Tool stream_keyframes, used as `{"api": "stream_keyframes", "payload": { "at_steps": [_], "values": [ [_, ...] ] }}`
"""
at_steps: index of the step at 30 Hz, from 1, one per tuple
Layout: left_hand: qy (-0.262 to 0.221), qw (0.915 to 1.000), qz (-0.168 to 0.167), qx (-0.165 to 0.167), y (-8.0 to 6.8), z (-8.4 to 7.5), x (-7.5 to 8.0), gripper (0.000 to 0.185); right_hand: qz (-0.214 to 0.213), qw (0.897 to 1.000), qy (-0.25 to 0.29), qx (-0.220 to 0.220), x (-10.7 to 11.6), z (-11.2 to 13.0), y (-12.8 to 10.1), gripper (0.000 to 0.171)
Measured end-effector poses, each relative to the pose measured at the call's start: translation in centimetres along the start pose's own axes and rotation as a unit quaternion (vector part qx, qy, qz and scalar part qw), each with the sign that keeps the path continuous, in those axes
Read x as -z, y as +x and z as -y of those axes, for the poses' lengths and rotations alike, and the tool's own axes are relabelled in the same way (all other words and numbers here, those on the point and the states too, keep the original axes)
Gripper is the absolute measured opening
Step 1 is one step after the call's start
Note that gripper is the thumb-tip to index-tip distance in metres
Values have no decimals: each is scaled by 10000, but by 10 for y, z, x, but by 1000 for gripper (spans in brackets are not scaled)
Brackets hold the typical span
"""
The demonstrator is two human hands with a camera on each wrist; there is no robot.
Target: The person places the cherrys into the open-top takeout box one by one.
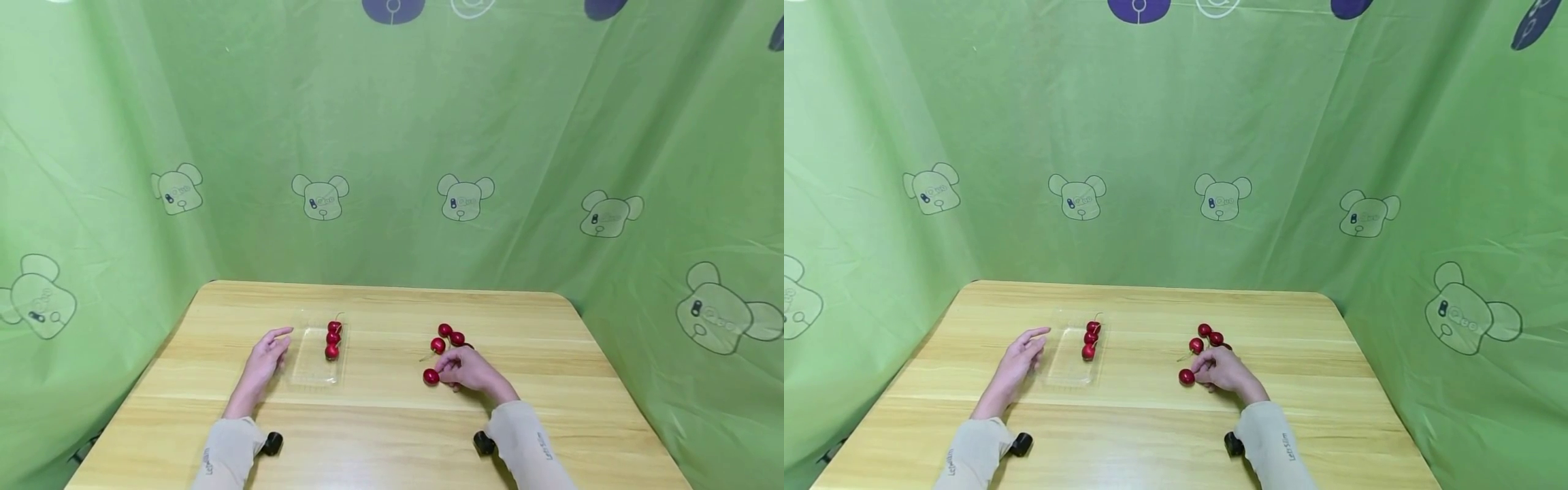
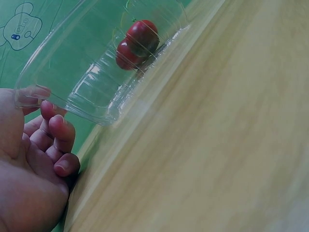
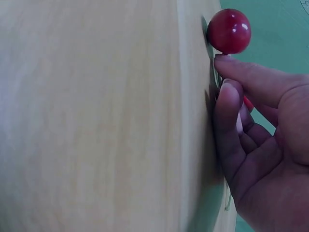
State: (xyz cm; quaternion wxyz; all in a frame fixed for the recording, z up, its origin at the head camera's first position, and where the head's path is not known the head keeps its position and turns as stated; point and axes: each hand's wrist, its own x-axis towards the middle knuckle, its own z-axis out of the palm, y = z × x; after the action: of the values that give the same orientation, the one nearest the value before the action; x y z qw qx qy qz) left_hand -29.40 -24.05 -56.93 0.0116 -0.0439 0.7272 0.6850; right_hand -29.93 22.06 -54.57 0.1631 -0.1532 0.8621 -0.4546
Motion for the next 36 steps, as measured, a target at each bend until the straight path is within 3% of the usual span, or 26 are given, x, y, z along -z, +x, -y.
{"api": "stream_keyframes", "payload": {
  "at_steps": [11,28,36],
  "values": [
    [13,10000,47,-33,-3,2,-3,43,-184,9994,-139,-238,-1,3,-6,6],
    [52,9998,-29,-180,-3,1,-1,42,-320,9992,-185,-160,-3,9,-6,9],
    [11,9999,-11,-120,-3,0,-2,42,-358,9987,282,-220,-1,11,-3,13]
  ]
}}
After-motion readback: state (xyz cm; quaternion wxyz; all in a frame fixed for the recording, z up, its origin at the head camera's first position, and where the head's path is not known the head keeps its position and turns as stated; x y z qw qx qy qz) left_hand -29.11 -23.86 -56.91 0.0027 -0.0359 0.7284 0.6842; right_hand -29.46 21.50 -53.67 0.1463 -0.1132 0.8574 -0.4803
